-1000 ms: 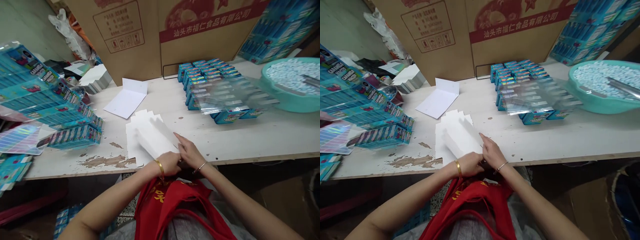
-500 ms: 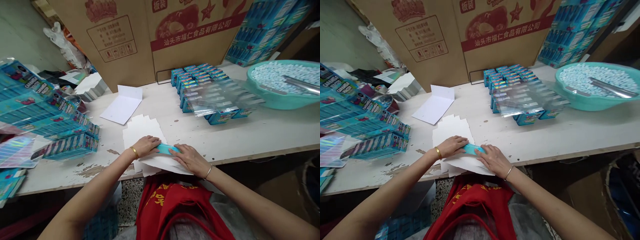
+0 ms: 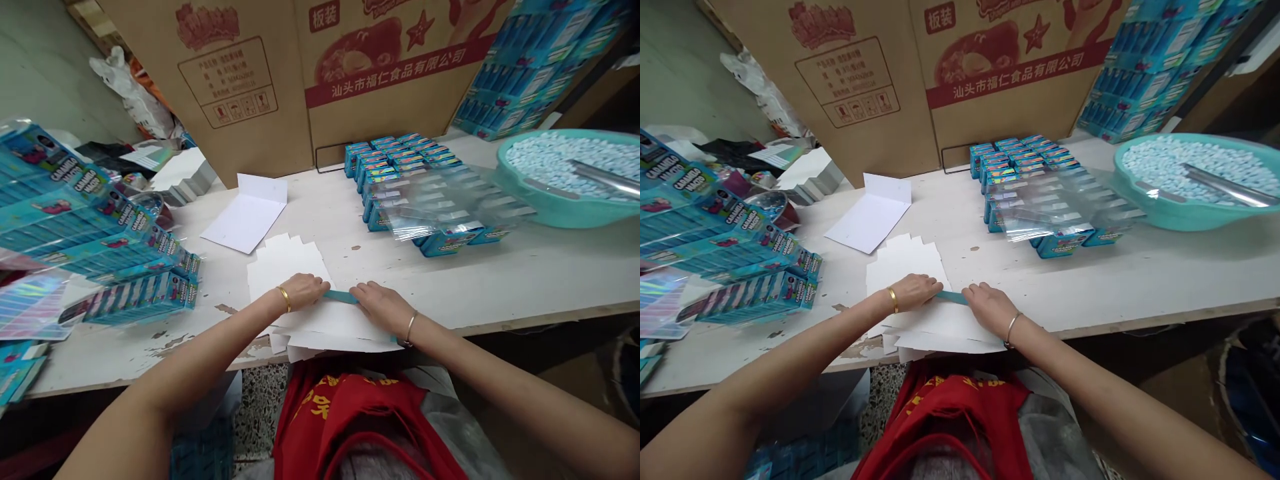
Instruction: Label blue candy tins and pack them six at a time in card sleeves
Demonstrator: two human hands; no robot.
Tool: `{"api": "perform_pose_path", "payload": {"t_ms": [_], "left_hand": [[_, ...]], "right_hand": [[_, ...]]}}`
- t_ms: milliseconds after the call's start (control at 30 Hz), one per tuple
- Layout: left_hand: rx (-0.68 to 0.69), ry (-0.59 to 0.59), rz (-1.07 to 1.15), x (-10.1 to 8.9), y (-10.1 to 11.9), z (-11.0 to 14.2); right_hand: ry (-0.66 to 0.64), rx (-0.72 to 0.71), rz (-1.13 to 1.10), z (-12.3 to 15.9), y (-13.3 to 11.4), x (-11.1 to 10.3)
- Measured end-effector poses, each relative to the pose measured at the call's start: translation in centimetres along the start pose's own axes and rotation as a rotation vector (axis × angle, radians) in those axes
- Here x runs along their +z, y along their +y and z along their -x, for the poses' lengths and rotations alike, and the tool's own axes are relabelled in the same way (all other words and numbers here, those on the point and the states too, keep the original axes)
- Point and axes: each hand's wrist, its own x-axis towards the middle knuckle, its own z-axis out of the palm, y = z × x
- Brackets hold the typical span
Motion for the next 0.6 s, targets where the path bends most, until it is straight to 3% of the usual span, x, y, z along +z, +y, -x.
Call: {"api": "perform_pose_path", "payload": {"t_ms": [400, 600], "left_hand": [[-0.031, -0.120, -0.002, 0.2, 1.1, -2.0], [-0.096, -0.075, 0.023, -0.9, 0.6, -0.3]], "right_hand": [[-0.198, -0.045, 0.205, -1.6, -0.3, 0.1], [-0.196, -0.167, 0.197, -1.1, 2.3, -1.5]]}}
